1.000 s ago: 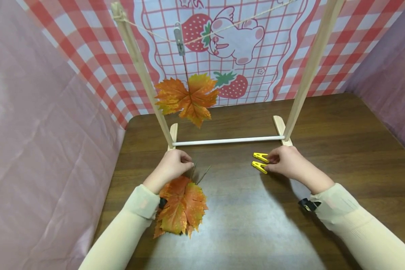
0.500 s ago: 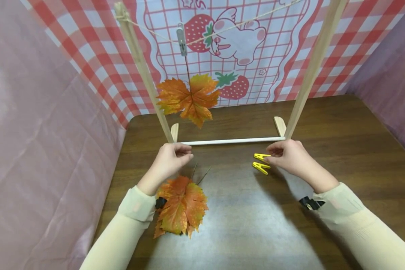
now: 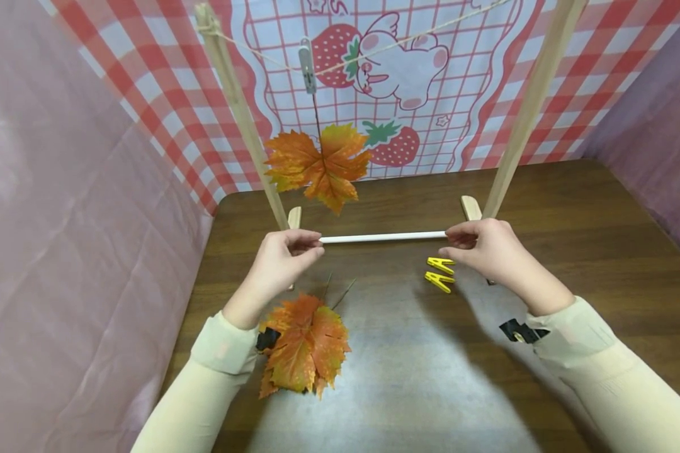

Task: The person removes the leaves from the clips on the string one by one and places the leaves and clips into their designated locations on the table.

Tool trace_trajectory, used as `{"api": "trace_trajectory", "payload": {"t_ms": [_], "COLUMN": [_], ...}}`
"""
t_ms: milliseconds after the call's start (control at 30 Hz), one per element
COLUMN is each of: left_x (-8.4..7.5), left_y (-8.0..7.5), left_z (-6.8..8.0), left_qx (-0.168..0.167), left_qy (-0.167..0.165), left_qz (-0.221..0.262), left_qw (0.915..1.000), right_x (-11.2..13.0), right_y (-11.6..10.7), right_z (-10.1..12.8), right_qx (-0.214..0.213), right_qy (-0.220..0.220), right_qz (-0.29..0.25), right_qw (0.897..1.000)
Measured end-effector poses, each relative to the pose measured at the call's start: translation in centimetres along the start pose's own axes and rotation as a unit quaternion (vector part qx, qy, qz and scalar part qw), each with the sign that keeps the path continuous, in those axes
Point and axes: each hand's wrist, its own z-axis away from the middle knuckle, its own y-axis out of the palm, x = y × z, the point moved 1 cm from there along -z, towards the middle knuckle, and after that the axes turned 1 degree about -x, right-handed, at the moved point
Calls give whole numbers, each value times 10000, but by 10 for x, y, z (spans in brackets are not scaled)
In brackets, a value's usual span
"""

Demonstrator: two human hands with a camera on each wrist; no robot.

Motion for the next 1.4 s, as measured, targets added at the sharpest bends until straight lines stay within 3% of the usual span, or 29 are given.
{"api": "trace_trajectory", "payload": {"t_ms": [133, 333, 633, 1033, 1400], "left_x": [-21, -54, -63, -79, -97], "left_y": [-5, -11, -19, -29, -41], "left_z": [3, 10, 6, 0, -9], "left_qx": [-108, -231, -605, -680, -950], "left_qy": [111, 286, 583, 775, 1076], "left_qz": [255, 564, 862, 890, 850], "left_qw": [9996, 9977, 9927, 9907, 9860], "right_x": [10, 26, 58, 94, 128], "right_y": [-7, -18, -38, -70, -91], "right_z": [-4, -12, -29, -48, -62], "right_qx": [41, -105, -181, -397, -501], "right_qy": [117, -80, -373, -594, -865], "right_qz": [-178, -202, -306, -533, -497], "right_qw": [9998, 9997, 9987, 9960, 9938]}}
